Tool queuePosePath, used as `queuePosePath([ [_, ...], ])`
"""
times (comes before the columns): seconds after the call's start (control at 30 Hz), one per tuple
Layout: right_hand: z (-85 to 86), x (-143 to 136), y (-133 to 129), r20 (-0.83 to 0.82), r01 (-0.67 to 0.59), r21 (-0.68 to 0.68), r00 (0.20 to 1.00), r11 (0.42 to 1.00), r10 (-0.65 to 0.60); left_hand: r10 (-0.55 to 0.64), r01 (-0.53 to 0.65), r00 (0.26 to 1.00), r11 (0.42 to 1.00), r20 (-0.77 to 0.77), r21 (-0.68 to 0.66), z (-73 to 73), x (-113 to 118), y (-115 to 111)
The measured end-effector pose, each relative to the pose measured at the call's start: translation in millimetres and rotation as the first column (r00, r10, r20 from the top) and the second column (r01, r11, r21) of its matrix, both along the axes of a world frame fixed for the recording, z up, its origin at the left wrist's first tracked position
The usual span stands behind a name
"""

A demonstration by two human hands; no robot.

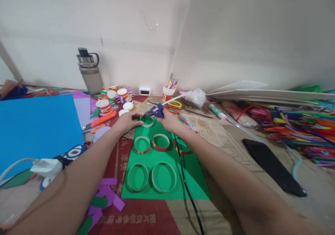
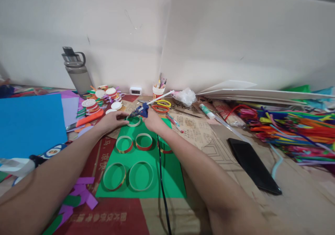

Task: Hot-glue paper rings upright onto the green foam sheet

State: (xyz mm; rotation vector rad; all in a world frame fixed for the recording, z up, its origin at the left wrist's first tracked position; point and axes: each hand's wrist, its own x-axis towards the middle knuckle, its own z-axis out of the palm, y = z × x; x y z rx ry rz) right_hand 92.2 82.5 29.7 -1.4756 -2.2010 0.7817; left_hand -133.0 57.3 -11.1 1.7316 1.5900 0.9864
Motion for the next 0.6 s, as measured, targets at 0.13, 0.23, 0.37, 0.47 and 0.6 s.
queuePosePath([
  [0.13, 0.2, 3.0, -0.2, 0.019, 0.001, 0.063, 1.000, 0.998, -0.002, 0.000, 0.000, 1.000, 1.000, -0.024, 0.009, -1.7, -1.8, 1.0],
  [0.23, 6.9, 4.8, -6.5, 0.112, -0.021, 0.122, 0.994, 0.992, 0.008, 0.017, -0.017, 0.998, 1.000, -0.056, 0.008, -2.9, -2.7, 2.2],
  [0.37, 27.4, 1.0, -26.4, 0.287, -0.060, 0.201, 0.958, 0.978, 0.000, 0.017, -0.017, 0.997, 1.000, -0.079, 0.003, -3.8, -3.2, 3.1],
  [0.47, 40.6, -4.4, -41.3, 0.428, -0.095, 0.241, 0.903, 0.966, -0.018, 0.006, -0.006, 0.995, 1.000, -0.097, 0.002, -2.7, -3.0, 2.0],
  [0.6, 44.6, -8.8, -50.3, 0.530, -0.172, 0.307, 0.848, 0.936, -0.018, 0.017, -0.017, 0.994, 1.000, -0.112, -0.001, 0.2, -2.4, -0.7],
])
